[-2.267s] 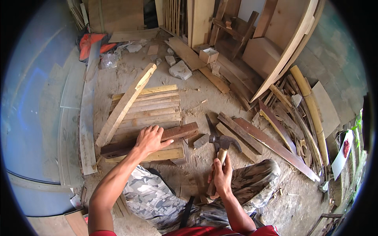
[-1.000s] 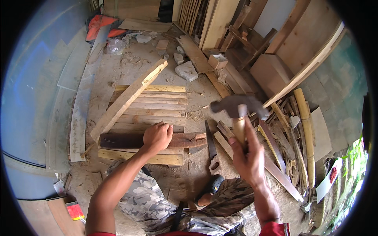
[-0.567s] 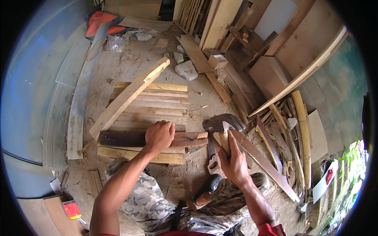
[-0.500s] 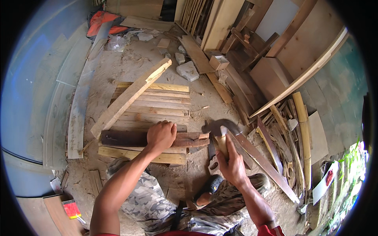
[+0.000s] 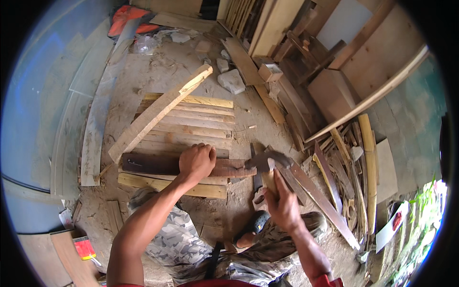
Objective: The person sits on the floor and uses a hammer to strike wooden planks placed on a wooden pallet. They repeatedly lift and strike the wood, then set the hammer down and handle additional planks.
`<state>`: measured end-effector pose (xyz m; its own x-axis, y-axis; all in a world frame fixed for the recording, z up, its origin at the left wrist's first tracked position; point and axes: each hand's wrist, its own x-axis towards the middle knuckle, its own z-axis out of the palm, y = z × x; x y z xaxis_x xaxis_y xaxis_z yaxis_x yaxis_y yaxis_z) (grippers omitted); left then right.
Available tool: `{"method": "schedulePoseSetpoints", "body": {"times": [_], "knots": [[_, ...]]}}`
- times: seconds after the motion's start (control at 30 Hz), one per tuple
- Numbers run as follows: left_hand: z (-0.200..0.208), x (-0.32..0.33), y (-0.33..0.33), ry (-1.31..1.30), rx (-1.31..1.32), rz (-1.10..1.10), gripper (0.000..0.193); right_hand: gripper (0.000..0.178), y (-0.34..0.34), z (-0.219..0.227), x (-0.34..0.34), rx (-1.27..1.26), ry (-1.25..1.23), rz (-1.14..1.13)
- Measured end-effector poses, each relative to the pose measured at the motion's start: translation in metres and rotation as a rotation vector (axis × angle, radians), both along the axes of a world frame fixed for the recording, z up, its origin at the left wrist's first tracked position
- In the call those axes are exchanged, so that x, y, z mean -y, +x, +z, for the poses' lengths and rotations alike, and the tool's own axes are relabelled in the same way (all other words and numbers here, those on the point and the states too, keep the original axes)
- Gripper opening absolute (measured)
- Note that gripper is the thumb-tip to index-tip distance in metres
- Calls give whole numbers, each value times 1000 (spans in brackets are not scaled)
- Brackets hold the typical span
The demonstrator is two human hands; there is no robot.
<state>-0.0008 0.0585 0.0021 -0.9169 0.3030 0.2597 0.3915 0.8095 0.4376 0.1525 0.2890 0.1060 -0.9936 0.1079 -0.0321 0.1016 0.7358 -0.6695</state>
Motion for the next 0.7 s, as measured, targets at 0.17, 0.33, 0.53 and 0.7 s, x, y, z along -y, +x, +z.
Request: {"method": "schedulePoseSetpoints", "body": {"times": [0.17,0.33,0.53,0.7], "knots": [[4,2,-2,-35,51,10,32,65,-5,25,2,-46,-201,-167],[2,-1,-4,-20,4,7,31,63,-1,-20,-9,-149,-63,32],[-1,4,0,1,-8,2,29,62,-7,22,-5,-496,-382,-145],[0,-2,3,49,-50,17,28,60,7,-16,-2,33,134,59]]}}
